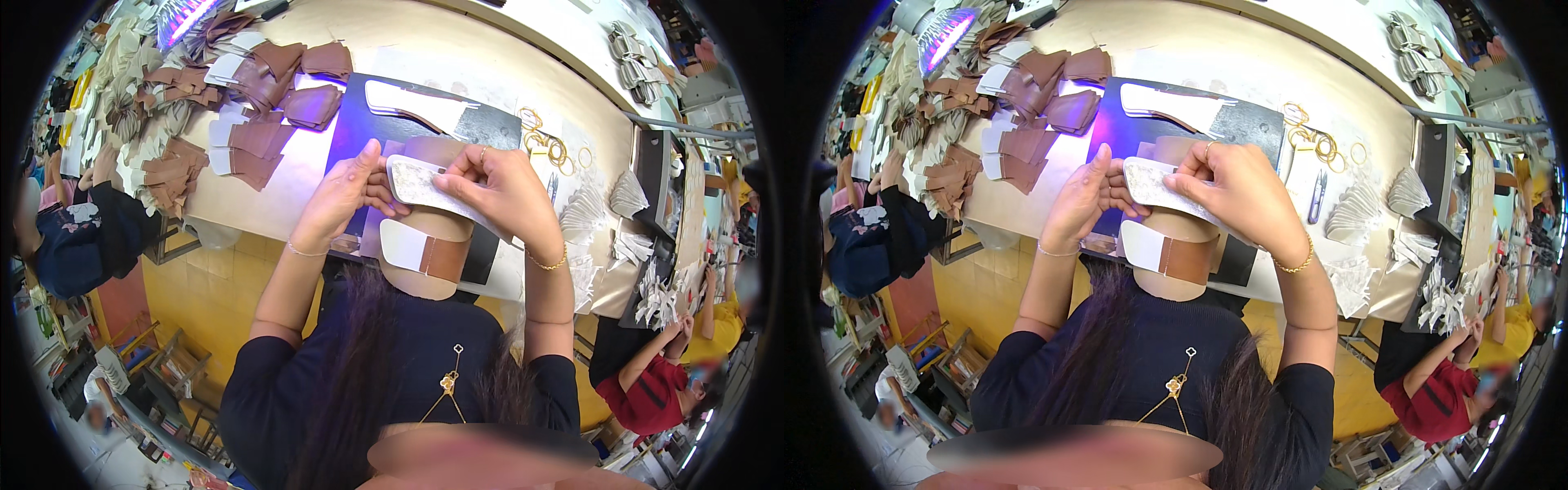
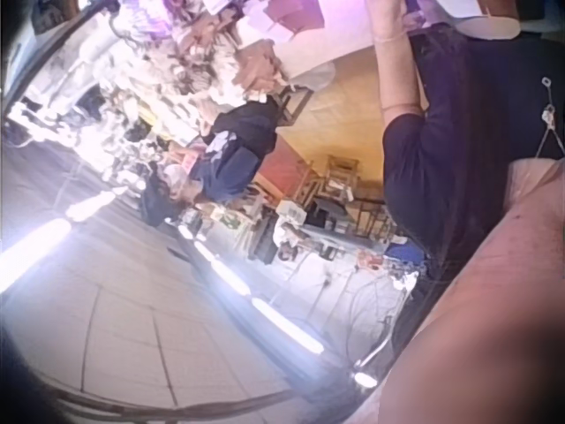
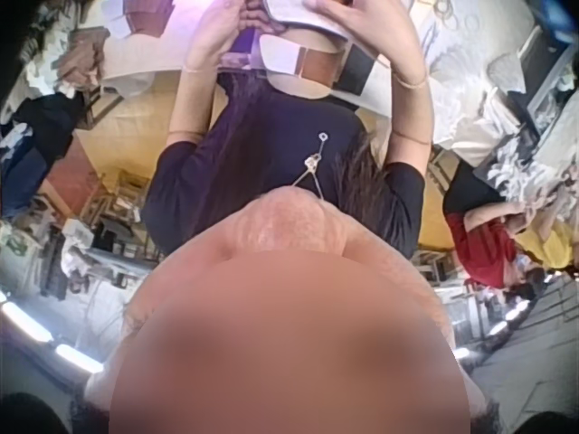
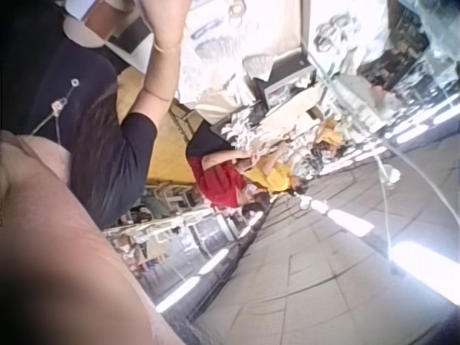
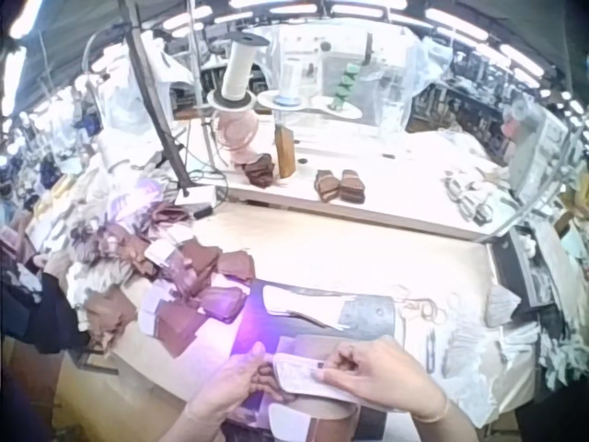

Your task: The person uses a pen-like tool to mark or score the edges of small fabric pieces on a black cutting mat. They then pick up a cardboard mask form and insert the fabric pieces into it, pressing them into place. The person repeats this process with additional fabric pieces.

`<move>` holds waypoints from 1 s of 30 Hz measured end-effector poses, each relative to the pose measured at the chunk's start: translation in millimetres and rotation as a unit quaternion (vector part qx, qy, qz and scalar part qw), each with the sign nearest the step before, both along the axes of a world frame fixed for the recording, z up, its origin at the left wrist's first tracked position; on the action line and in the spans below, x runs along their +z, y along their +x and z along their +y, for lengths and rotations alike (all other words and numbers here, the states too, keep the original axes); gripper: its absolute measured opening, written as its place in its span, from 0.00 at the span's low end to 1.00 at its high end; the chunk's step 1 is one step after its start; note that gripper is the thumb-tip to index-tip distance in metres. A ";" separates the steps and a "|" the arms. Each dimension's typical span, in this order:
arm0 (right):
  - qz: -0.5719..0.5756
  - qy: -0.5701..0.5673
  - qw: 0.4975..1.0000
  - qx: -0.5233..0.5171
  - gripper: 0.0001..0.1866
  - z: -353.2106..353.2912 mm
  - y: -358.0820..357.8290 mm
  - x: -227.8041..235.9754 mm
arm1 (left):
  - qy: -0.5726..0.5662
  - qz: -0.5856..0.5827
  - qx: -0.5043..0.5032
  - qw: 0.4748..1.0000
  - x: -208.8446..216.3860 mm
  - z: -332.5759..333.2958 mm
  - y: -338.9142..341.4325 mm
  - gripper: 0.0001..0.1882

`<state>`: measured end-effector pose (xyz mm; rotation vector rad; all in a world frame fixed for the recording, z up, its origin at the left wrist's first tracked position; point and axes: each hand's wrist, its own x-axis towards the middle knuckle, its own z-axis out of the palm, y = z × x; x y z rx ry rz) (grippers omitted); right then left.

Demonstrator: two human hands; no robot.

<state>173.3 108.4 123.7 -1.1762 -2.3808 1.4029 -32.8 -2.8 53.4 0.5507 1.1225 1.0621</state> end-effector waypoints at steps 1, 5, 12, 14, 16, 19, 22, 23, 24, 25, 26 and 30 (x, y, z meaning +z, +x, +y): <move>-0.008 0.019 1.000 0.009 0.15 0.8 -2.5 -0.6 | -0.001 -0.002 0.001 1.000 -1.1 0.4 -0.7 0.42; -0.019 0.041 0.999 0.011 0.15 5.1 -9.6 -5.0 | 0.003 0.010 -0.007 1.000 -4.7 4.7 -3.9 0.40; -0.031 0.064 0.997 0.015 0.16 3.9 -11.7 -4.5 | 0.006 0.009 -0.008 1.000 -5.7 4.1 -2.8 0.34; -0.038 0.067 0.997 0.017 0.16 4.0 -12.2 -4.5 | 0.007 0.004 -0.008 1.000 -6.0 4.2 -2.4 0.31; -0.046 0.074 0.996 0.021 0.16 4.1 -12.9 -5.0 | 0.019 0.002 -0.010 1.000 -6.0 4.6 -1.7 0.25; -0.036 0.088 0.995 0.024 0.17 3.9 -12.9 -6.6 | 0.019 0.014 -0.008 1.000 -5.4 4.9 0.7 0.18; -0.022 0.082 0.996 0.030 0.15 5.2 -8.4 -8.3 | 0.020 0.020 -0.007 1.000 -6.0 6.1 1.5 0.14; -0.023 0.039 0.999 0.015 0.14 6.1 -4.8 -8.5 | 0.033 0.013 -0.006 0.999 -6.7 6.7 0.5 0.13; -0.009 0.006 1.000 0.006 0.14 8.2 1.4 -7.5 | 0.022 0.021 -0.004 1.000 -7.6 6.8 -1.1 0.13; 0.005 -0.026 1.000 -0.002 0.14 10.5 8.1 -6.8 | 0.022 0.022 0.001 1.000 -8.8 6.4 -3.2 0.13; 0.010 -0.060 0.998 -0.011 0.15 13.0 14.4 -6.3 | 0.020 0.023 0.006 1.000 -10.2 5.8 -5.5 0.12; 0.074 -0.126 0.988 -0.046 0.18 14.5 29.1 -12.6 | 0.006 0.027 0.003 1.000 -16.8 4.2 -13.8 0.12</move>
